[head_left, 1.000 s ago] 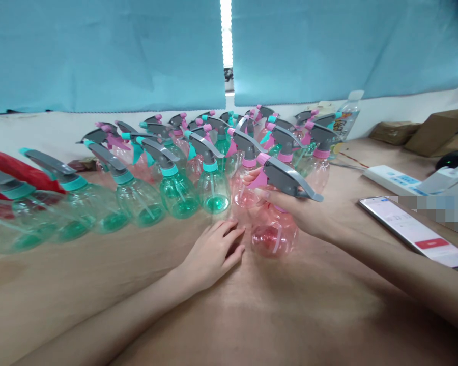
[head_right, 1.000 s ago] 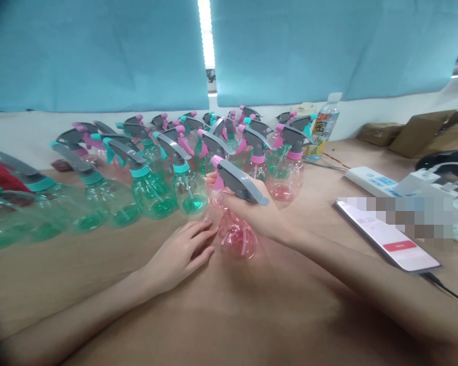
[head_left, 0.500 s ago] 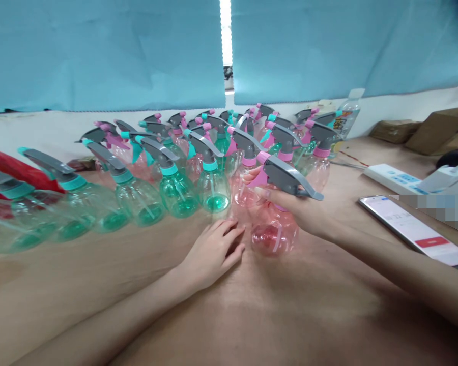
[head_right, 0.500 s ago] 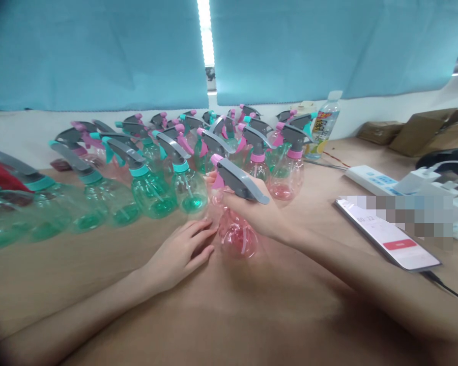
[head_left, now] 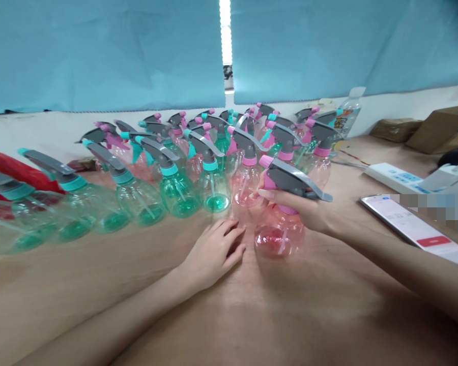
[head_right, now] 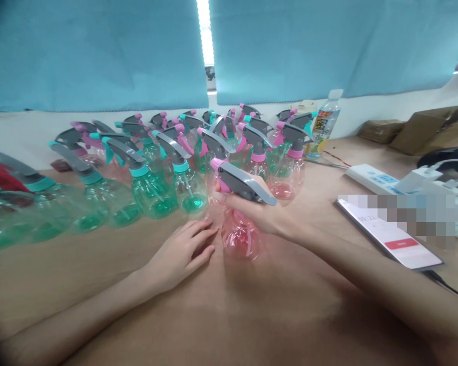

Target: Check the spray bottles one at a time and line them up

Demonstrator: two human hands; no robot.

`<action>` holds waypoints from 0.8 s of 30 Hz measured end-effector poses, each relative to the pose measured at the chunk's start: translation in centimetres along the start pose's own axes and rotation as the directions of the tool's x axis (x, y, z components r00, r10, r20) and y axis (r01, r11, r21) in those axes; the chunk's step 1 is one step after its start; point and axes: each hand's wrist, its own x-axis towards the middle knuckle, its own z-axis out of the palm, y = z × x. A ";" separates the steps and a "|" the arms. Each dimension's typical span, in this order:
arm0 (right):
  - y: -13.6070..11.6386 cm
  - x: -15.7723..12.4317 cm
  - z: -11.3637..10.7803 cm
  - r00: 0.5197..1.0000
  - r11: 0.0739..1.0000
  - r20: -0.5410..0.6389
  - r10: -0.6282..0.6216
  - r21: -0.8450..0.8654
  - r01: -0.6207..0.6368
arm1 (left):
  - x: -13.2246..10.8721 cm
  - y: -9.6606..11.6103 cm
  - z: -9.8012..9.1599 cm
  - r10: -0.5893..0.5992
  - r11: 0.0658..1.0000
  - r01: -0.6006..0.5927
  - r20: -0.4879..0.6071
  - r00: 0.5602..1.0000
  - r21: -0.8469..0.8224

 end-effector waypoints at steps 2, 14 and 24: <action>0.0 0.0 0.0 0.999 0.999 0.016 0.038 0.034 -0.038 | 0.0 0.0 0.0 -0.001 1.000 0.001 0.000 1.000 -0.004; -1.2 0.3 0.3 0.997 0.995 0.061 0.040 0.092 -0.045 | 0.0 0.0 0.0 0.002 1.000 -0.002 0.003 1.000 0.003; -1.5 0.3 0.6 0.998 0.998 -0.042 0.055 -0.017 -0.056 | 0.2 0.1 -0.1 0.005 1.000 -0.005 0.010 1.000 0.016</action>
